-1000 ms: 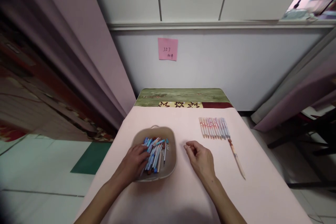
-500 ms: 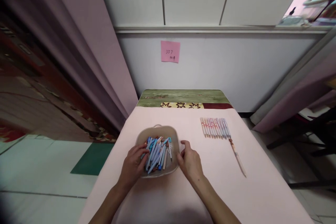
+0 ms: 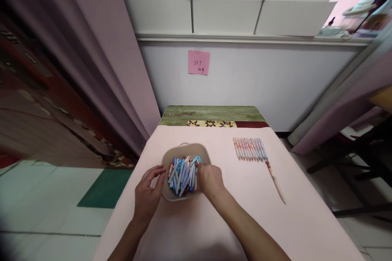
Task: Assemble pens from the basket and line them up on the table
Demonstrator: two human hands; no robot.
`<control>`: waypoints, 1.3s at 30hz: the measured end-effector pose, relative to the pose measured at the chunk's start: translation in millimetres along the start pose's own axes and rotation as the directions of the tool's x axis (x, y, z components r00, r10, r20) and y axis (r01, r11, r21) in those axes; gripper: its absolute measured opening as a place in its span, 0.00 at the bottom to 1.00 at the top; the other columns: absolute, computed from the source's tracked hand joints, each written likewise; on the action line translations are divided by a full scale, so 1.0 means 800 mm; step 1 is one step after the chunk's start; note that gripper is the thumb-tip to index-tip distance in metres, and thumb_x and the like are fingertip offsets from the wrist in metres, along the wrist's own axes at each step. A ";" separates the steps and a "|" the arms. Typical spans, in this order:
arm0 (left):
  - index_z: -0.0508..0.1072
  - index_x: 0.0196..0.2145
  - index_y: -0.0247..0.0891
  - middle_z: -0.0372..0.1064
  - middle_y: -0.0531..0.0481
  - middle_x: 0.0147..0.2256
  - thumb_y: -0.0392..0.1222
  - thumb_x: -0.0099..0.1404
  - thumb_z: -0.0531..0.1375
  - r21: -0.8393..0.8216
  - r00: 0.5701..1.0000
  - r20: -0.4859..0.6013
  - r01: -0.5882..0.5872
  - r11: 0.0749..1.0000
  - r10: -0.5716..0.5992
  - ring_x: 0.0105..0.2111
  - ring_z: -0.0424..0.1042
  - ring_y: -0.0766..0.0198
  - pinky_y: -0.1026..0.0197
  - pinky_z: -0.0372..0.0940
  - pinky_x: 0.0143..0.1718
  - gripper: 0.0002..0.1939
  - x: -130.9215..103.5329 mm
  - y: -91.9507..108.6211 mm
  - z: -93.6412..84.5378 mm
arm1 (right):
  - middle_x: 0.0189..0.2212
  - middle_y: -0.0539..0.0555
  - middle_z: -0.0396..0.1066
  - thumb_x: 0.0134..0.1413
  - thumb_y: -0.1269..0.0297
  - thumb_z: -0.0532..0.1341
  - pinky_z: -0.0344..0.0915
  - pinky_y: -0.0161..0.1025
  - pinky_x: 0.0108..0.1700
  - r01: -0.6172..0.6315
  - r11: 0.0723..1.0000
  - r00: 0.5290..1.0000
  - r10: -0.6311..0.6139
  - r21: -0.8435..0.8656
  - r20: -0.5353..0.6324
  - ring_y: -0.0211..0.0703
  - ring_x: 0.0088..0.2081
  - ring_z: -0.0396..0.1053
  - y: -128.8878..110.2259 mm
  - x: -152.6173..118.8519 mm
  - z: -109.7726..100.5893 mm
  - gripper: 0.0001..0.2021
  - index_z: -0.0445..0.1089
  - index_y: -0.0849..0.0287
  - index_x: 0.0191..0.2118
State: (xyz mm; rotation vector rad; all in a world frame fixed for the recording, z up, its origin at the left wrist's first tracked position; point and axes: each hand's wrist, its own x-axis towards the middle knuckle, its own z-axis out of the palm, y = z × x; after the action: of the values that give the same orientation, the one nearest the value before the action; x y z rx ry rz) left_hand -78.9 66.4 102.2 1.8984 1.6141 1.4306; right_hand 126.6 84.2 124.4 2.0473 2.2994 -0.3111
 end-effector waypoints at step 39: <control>0.71 0.51 0.40 0.73 0.42 0.47 0.35 0.63 0.57 0.118 0.897 0.276 -0.389 0.914 0.346 0.48 0.71 0.53 0.51 0.65 0.50 0.18 -0.017 0.032 0.010 | 0.28 0.51 0.77 0.51 0.61 0.60 0.64 0.31 0.29 0.091 0.530 0.996 -0.061 0.843 -0.070 0.39 0.29 0.72 0.008 -0.019 -0.008 0.09 0.75 0.59 0.35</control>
State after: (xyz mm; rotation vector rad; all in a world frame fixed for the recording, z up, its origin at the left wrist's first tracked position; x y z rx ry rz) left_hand -55.7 49.4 110.1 2.4789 1.3438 1.1396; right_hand 135.1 71.1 132.3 2.2282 2.5113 -1.7408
